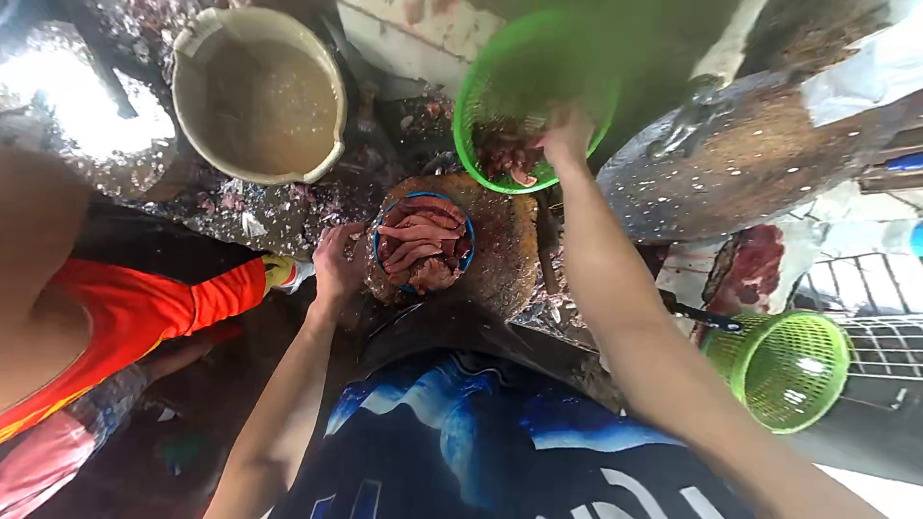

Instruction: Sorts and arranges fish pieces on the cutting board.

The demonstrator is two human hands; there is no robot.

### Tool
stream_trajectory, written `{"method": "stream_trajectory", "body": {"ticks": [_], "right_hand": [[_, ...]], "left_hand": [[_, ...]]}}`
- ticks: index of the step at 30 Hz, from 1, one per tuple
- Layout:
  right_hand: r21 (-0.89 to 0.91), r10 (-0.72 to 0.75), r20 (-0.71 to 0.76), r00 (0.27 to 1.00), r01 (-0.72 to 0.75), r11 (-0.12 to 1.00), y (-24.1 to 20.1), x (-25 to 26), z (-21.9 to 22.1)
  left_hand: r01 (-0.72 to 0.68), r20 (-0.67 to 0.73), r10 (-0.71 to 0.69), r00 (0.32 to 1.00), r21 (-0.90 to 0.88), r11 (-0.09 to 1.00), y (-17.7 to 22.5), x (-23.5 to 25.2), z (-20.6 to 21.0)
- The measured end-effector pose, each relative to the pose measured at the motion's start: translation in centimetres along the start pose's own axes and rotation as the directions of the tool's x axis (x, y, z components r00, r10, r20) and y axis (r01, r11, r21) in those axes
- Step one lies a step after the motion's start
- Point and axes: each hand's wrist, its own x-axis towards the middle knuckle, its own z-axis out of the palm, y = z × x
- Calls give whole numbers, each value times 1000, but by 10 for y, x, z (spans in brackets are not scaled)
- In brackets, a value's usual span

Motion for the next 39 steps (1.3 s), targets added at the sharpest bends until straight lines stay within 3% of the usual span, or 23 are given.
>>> {"method": "stream_trajectory", "body": {"ticks": [3,7,10,11,13,16,19,22,26,30,32,36,39], "right_hand": [[59,46,-134,990,-38,998,10,-1,-22],[-164,-204,-262,943,165,972,1,-15,-26],[-316,-301,-277,913,209,925,-9,-22,-20],[-319,-330,-231,915,249,914,-11,-22,-16],[-263,-359,13,933,349,899,-15,-23,-5],[-185,-422,368,829,510,840,-7,-18,20],[-203,-508,466,724,646,735,-4,-24,38],[-317,-559,448,698,709,631,2,-31,50],[-338,-550,414,725,683,647,17,-30,52],[-47,-507,248,825,533,845,28,-37,46],[92,-393,160,905,383,919,29,-42,38],[282,-264,85,961,231,931,33,-50,23],[223,-203,49,978,188,957,33,-56,16]], "left_hand": [[18,30,-18,999,8,1000,1,1,4],[21,35,-21,999,-4,1000,-2,1,7],[26,22,-26,999,-1,1000,-5,5,8],[25,9,-25,1000,-7,1000,-7,6,9],[28,-14,-28,1000,-13,1000,-11,7,10],[46,-16,-47,999,-11,999,-14,6,10],[65,-19,-65,998,-18,998,-13,6,8],[69,-33,-69,997,-3,998,-11,7,6],[98,-6,-98,995,13,995,-7,9,3],[78,-24,-78,997,8,997,-6,10,3],[55,-44,-55,998,-6,998,-8,9,3],[48,-39,-49,998,-21,999,-4,9,1],[45,-13,-45,999,-15,999,0,7,0]]}}
